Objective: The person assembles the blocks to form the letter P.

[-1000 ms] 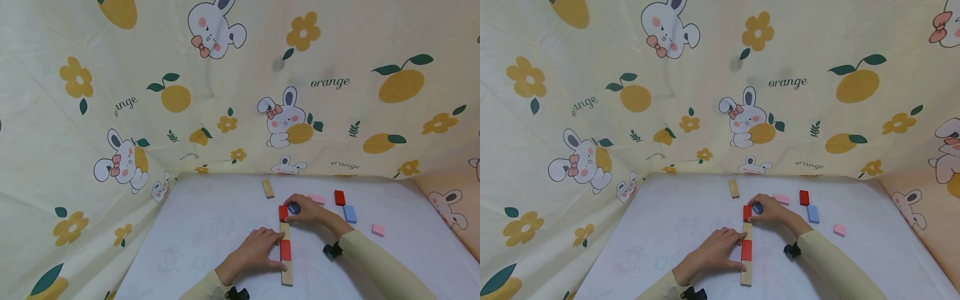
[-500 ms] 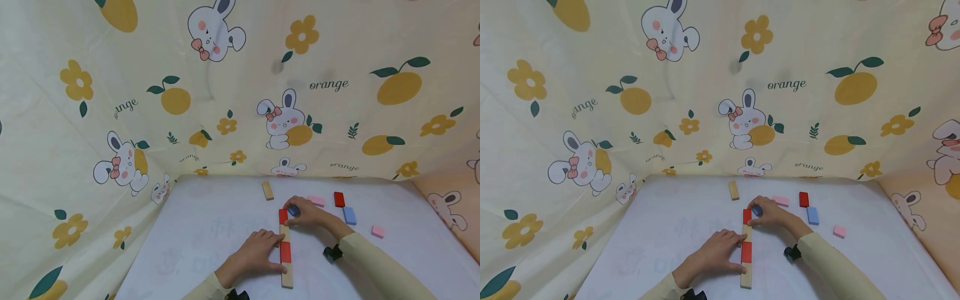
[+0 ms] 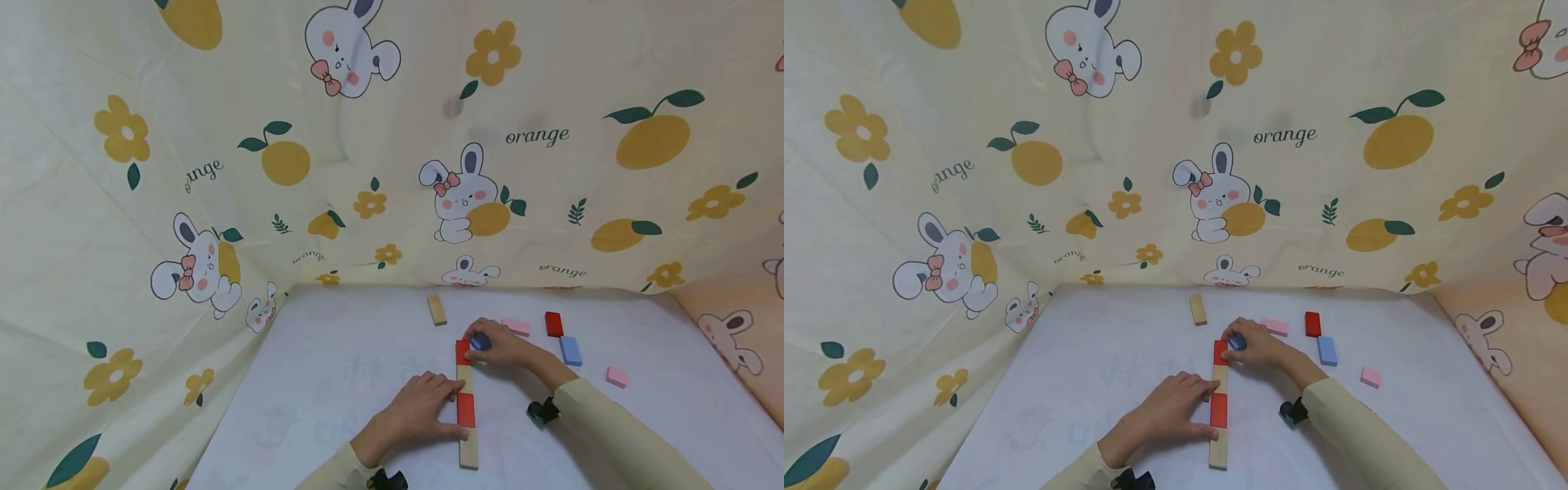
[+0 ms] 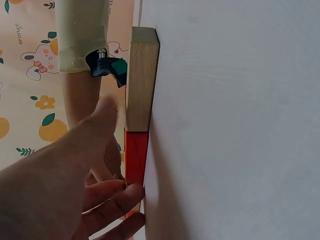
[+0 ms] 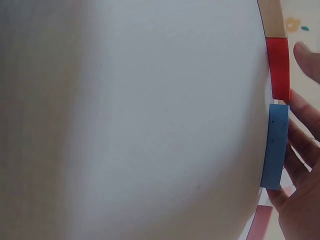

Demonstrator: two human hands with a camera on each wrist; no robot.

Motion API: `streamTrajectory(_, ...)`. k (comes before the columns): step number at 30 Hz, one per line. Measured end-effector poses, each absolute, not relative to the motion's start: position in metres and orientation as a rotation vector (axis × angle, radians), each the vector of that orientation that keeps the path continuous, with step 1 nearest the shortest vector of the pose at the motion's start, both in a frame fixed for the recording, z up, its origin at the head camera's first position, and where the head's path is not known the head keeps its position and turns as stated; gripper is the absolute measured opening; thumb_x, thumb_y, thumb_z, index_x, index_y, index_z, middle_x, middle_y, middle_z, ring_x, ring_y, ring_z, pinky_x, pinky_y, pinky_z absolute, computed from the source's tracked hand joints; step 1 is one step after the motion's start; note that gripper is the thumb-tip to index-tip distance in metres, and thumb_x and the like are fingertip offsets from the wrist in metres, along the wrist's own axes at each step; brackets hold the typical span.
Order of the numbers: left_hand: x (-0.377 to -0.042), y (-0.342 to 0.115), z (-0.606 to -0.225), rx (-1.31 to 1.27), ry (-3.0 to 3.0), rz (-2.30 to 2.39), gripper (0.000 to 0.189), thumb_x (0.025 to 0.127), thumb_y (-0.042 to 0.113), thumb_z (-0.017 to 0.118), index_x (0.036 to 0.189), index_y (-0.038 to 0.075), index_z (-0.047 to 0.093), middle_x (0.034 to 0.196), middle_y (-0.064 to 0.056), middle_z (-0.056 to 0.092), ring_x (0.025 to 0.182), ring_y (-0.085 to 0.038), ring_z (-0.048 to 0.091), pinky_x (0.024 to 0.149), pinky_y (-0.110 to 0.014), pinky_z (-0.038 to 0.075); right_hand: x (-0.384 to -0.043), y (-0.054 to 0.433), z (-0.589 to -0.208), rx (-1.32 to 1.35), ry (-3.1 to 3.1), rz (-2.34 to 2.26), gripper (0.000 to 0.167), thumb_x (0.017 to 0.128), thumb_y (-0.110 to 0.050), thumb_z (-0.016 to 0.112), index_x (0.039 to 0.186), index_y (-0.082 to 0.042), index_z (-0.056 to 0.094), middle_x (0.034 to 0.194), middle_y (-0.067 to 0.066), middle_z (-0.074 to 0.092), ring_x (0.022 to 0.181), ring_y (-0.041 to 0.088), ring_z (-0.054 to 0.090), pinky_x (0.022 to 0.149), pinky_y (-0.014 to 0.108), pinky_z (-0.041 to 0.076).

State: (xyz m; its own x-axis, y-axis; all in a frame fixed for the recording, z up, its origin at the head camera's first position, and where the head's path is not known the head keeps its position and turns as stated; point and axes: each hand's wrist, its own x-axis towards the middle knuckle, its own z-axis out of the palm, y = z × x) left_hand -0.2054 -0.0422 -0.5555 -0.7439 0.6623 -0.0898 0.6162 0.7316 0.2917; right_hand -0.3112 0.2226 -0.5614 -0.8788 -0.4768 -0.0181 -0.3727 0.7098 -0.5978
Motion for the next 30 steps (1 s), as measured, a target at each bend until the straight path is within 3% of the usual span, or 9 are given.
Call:
streamTrajectory(9,-0.217,-0.043,-0.56,1.019,2.768,0.573,0.061,0.095,0.065,0.073,0.144,0.031,0.061,0.113,0.019,0.062,0.102,0.0,0.053,0.094,-0.027,0.049,-0.317,0.217,-0.554,-0.584,2.693,-1.01,0.037,0.095,-0.038,0.083,0.124,-0.02,0.068,0.12,-0.001,0.065,0.114,0.022,0.058,0.103,0.05,0.054)
streamTrajectory(14,-0.223,-0.042,-0.56,1.022,2.751,0.61,0.071,0.092,0.066,0.076,0.149,0.026,0.058,0.107,0.019,0.058,0.096,0.001,0.05,0.087,-0.022,0.046,-0.323,0.213,-0.549,-0.552,2.704,-1.027,0.039,0.095,-0.035,0.084,0.125,-0.016,0.067,0.118,0.002,0.066,0.109,0.023,0.059,0.098,0.047,0.056)
streamTrajectory(19,-0.228,-0.04,-0.56,1.052,2.738,0.591,0.085,0.09,0.066,0.079,0.157,0.019,0.053,0.105,0.019,0.055,0.096,0.0,0.048,0.083,-0.019,0.042,-0.335,0.212,-0.548,-0.585,2.723,-1.055,0.044,0.096,-0.03,0.084,0.131,-0.01,0.066,0.125,0.006,0.067,0.117,0.027,0.06,0.104,0.051,0.054)
streamTrajectory(24,-0.232,-0.038,-0.56,1.046,2.694,0.559,0.089,0.09,0.066,0.078,0.16,0.019,0.05,0.103,0.018,0.052,0.098,-0.001,0.046,0.085,-0.022,0.041,-0.348,0.21,-0.549,-0.659,2.701,-1.087,0.055,0.095,-0.025,0.084,0.141,-0.006,0.06,0.134,0.012,0.066,0.126,0.034,0.06,0.111,0.057,0.048)
streamTrajectory(30,-0.237,-0.038,-0.559,1.018,2.634,0.558,0.091,0.09,0.064,0.079,0.163,0.021,0.046,0.103,0.016,0.051,0.101,-0.003,0.045,0.089,-0.026,0.041,-0.363,0.206,-0.546,-0.621,2.657,-1.028,0.075,0.094,-0.028,0.086,0.156,-0.011,0.048,0.142,0.015,0.062,0.133,0.036,0.057,0.114,0.06,0.045)
